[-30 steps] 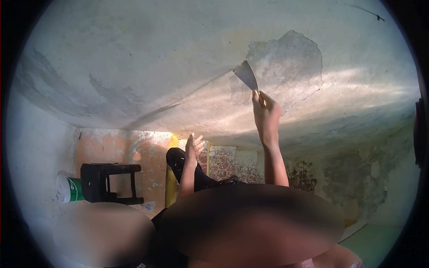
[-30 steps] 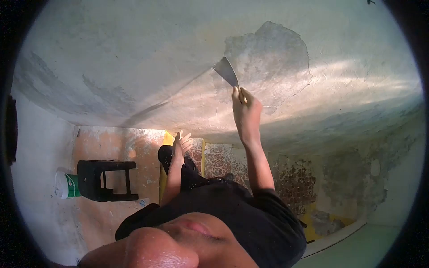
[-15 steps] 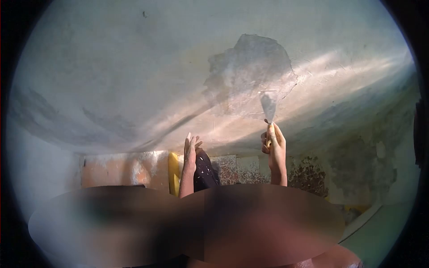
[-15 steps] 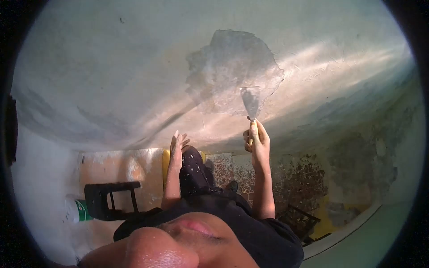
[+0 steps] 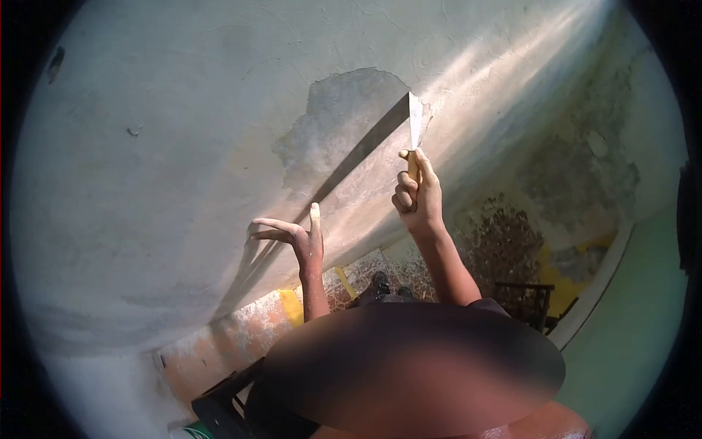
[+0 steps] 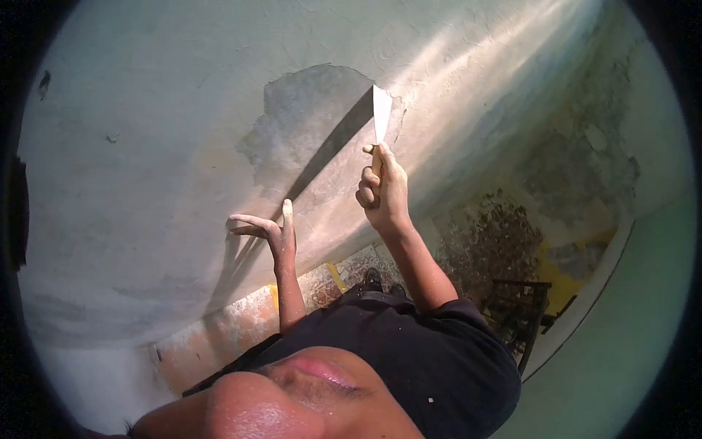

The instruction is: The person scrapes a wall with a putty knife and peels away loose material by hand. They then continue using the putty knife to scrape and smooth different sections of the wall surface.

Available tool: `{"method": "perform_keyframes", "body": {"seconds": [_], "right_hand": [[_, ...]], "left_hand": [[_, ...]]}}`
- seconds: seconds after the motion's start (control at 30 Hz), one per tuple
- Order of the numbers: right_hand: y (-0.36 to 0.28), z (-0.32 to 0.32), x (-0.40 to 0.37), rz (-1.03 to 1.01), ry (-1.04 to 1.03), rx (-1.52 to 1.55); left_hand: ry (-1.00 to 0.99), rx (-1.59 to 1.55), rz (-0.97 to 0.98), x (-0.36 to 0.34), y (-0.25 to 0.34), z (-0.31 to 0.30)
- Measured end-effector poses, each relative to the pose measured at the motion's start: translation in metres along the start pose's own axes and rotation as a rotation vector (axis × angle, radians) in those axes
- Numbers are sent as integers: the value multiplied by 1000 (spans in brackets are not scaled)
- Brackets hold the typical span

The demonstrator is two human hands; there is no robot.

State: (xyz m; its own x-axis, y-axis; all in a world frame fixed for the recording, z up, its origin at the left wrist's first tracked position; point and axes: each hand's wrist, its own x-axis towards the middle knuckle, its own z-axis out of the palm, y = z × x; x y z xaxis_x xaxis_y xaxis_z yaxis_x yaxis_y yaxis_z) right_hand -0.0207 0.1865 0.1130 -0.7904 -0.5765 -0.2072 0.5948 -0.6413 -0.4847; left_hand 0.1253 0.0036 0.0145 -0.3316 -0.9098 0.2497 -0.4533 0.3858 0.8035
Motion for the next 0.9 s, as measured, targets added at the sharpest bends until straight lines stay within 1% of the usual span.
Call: {"method": "perform_keyframes", "body": {"seconds": [0.03, 0.1, 0.13, 0.17, 0.23, 0.27, 0.3, 0.37, 0.43, 0.5, 0.57, 0.6, 0.63, 0.7, 0.77, 0.8, 0.83, 0.87, 0.9], "right_hand": [[-1, 0, -7, -10, 20, 4], [-3, -6, -19, -170, 124, -39], [0, -16, -25, -121, 107, -42], [4, -20, -24, -135, 108, -43], [7, -19, -21, 17, -32, -33], [1, -13, 2, -87, 5, -108], [-4, -20, 31, -65, -37, -2], [-17, -7, 49, -278, 149, -89], [-30, -5, 28, -283, 40, 24], [-14, -1, -5, -295, 52, -10], [8, 7, -25, -57, 64, -40], [17, 7, -18, 30, 74, 12], [11, 6, 0, 25, 78, 14], [-21, 3, 50, -399, 247, -59], [-57, -4, 60, -393, 136, 81], [-56, -5, 53, -358, 37, 66], [-45, 7, 32, -320, 19, -33], [-31, 21, 7, -283, 6, -132], [-14, 25, -9, -178, 110, -110]], "left_hand": [[30, 1, 16, 2, -3, 3], [-18, 10, 17, 2, -9, 3], [-42, 11, 19, 8, -8, 7], [-63, 7, 21, 9, -11, 6], [-102, 1, 26, 10, -16, 5], [-124, 3, 28, 17, -16, 7], [-151, 11, 25, 14, -18, 7], [-199, 20, 18, 17, -19, 11], [-226, 19, 22, 27, -30, 0], [-268, 32, 7, 25, -36, 0], [-308, 34, 2, 13, -42, -2], [-325, 36, 1, 15, -43, 0], [-345, 41, -1, 15, -42, 3], [-398, 63, -17, 27, -46, 3], [-426, 65, -19, 21, -45, 9], [-434, 64, -16, 27, -52, 3], [-444, 66, -16, 14, -47, 10], [-458, 68, -17, 17, -51, 8], [-474, 70, -17, 15, -56, 4]]}}
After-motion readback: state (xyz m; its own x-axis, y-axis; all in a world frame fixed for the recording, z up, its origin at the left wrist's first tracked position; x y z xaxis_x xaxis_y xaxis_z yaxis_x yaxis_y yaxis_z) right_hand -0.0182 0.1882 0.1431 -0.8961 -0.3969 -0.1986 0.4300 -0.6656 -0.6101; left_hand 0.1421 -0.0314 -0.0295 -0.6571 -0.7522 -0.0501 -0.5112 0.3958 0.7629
